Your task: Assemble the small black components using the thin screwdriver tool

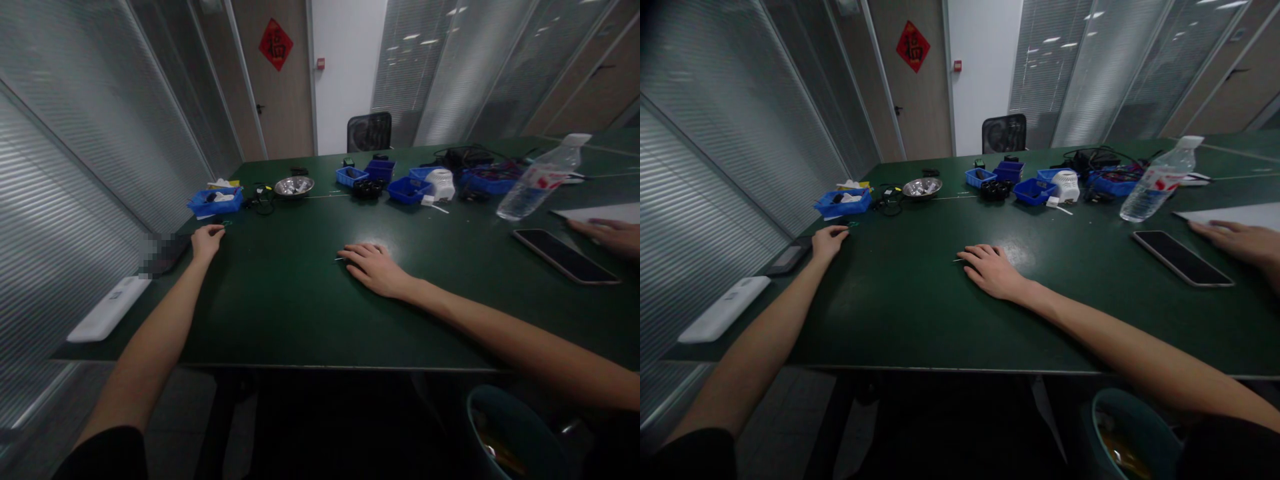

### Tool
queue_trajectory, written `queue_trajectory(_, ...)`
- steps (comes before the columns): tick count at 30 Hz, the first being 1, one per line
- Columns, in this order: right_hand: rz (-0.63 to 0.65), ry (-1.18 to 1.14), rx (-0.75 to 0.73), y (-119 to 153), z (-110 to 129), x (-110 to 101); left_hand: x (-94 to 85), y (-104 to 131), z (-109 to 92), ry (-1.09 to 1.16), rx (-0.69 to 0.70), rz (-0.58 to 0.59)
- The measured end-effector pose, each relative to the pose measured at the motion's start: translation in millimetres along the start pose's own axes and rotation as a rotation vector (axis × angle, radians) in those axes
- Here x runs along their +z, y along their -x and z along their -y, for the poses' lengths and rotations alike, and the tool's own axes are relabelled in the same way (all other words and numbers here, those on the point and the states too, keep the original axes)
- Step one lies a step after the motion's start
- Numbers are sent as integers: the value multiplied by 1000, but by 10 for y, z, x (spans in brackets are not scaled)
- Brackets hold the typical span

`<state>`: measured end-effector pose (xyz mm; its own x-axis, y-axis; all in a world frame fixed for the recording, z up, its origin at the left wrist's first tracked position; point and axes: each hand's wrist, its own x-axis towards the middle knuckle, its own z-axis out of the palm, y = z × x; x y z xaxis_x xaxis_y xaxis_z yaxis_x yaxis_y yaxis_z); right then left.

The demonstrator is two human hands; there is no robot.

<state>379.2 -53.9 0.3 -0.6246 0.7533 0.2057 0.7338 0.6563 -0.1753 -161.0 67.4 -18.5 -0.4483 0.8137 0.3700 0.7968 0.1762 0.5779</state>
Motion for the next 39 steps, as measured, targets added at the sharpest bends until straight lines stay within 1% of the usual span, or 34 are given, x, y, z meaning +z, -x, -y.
queue_trajectory(4,-2,1,-1,-2,-10,15,-30,3,10,2,-48,-10)
queue_trajectory(10,-1,-5,-9,-2,-27,17,-46,-4,15,32,-75,3)
queue_trajectory(16,-3,-10,-6,-3,-20,12,-56,-45,88,53,-113,6)
queue_trajectory(22,-4,-2,-5,-3,-16,16,-13,-77,158,97,-176,-11)
queue_trajectory(30,4,-4,-2,-2,-4,-5,16,-118,170,179,-256,-29)
queue_trajectory(39,9,-10,2,-1,0,-19,67,-128,158,235,-253,-61)
